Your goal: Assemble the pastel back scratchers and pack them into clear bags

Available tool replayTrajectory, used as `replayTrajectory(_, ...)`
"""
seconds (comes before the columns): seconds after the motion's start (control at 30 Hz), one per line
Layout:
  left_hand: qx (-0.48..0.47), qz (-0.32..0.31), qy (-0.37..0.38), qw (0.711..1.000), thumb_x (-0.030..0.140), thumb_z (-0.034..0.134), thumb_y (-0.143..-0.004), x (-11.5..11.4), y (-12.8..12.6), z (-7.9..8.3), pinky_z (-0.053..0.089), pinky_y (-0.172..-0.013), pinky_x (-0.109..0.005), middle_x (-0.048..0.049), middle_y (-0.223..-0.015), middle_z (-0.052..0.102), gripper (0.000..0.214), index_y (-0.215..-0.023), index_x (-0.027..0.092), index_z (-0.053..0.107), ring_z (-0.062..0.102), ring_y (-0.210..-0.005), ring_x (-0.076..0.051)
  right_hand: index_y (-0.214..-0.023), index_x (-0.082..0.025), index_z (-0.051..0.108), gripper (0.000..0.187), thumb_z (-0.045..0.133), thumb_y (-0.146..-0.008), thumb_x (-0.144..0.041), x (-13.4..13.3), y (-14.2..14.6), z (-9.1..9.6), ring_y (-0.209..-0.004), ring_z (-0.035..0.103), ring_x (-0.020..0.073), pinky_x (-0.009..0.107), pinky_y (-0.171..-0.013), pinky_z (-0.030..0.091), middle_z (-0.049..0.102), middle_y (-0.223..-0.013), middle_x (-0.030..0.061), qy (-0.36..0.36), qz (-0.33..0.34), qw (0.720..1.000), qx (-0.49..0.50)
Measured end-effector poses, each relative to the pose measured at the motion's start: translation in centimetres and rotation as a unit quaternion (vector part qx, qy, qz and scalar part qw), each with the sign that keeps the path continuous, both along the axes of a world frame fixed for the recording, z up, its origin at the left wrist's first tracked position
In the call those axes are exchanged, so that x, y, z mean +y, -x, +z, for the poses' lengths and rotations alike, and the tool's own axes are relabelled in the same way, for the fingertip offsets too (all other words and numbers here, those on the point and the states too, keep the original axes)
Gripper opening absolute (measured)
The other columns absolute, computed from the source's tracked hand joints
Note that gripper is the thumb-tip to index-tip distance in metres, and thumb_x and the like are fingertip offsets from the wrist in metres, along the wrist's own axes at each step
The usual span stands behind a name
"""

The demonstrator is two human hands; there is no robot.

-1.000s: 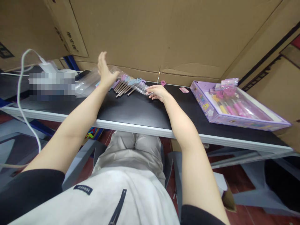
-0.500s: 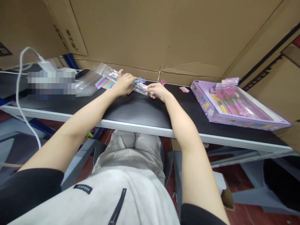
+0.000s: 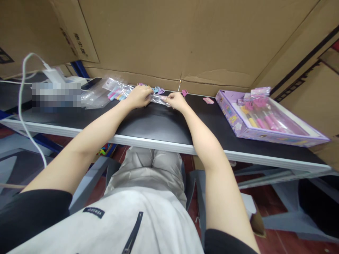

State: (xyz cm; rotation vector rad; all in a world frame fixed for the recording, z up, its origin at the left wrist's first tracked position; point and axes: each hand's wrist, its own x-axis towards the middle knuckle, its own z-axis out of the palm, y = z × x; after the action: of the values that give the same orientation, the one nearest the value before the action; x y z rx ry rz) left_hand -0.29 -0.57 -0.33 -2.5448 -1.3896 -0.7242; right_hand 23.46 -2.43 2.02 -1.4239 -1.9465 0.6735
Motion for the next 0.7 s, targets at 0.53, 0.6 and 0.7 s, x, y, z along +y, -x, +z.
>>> replayTrajectory(0.53,0.041,0.03,0.012,0.999,0.028,0.064,-0.091,-0.9,0.5,0.9,0.054,-0.108,-0.047,-0.0162,-0.125,0.081,0.046,-0.134,0.017,0.075,0.073,-0.125,-0.039,-0.064,-0.021,0.06,0.061,0.065,-0.105,-0.066,0.2,0.0,0.5,-0.069,0.052,0.0183,0.035,-0.079,0.047,0.054,-0.062,0.0043,-0.04,0.006,0.992,-0.12)
replayTrajectory(0.6,0.042,0.058,0.041,0.997,0.03,0.065,-0.092,-1.0,1.3,1.3,0.053,-0.112,-0.046,-0.0158,-0.129,0.081,0.051,-0.14,0.017,0.073,0.072,-0.129,-0.039,-0.061,-0.021,0.057,0.064,0.063,-0.106,-0.067,0.1,-0.3,0.7,-0.067,0.049,0.0175,0.035,-0.078,0.047,0.05,-0.058,0.0032,-0.041,0.001,0.993,-0.115)
replayTrajectory(0.7,0.044,0.105,0.083,0.99,0.029,0.066,-0.091,-0.8,2.9,1.8,0.05,-0.115,-0.048,-0.0157,-0.132,0.079,0.05,-0.138,0.018,0.073,0.07,-0.132,-0.04,-0.058,-0.023,0.052,0.066,0.064,-0.108,-0.064,0.0,-0.7,1.0,-0.064,0.043,0.0157,0.033,-0.076,0.045,0.045,-0.056,0.0011,-0.044,-0.021,0.992,-0.114)
